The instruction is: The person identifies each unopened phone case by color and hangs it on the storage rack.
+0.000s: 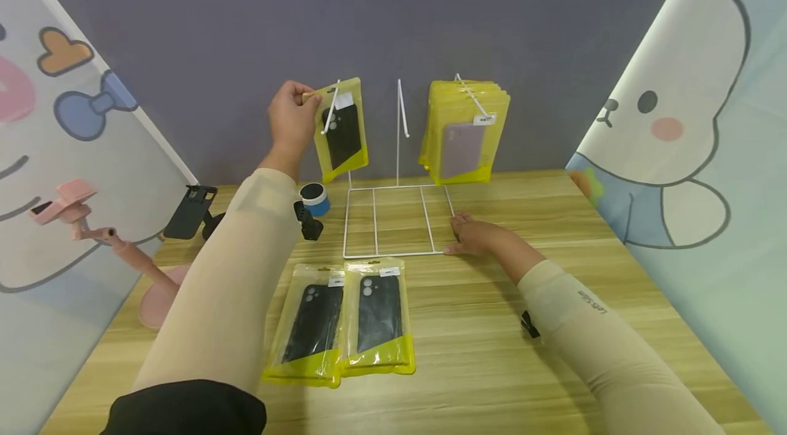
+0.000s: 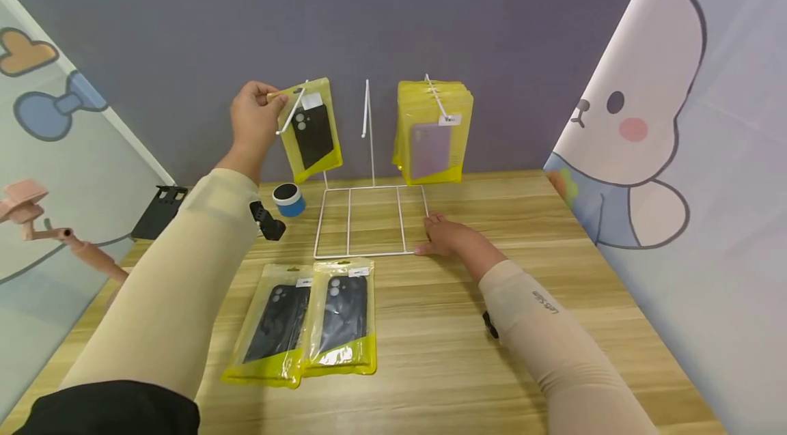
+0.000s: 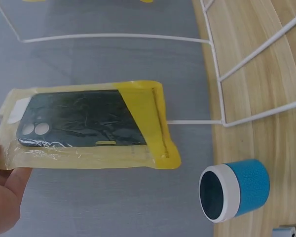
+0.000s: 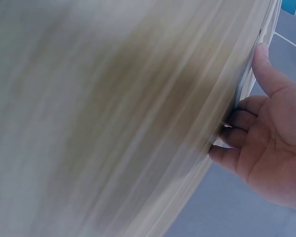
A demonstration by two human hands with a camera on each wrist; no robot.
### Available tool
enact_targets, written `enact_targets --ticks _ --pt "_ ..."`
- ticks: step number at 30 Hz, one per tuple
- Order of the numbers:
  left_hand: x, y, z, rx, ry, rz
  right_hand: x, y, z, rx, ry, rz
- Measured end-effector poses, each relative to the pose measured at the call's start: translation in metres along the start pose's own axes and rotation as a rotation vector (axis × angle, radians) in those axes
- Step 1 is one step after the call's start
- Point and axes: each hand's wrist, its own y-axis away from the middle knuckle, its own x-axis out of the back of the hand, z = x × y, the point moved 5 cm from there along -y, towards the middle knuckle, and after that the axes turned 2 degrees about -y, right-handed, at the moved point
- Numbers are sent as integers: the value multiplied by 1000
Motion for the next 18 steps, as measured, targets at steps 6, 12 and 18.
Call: enact_targets --ticks 6,12,18 --pt "3 0 -5 27 13 -30 -3 -3 -4 -7 -7 -13" --pt "8 17 -9 1 41 -112 -3 -4 -3 -14 -20 -4" --pt "14 56 -28 -27 -56 -185 -1 -3 0 -6 -27 9"
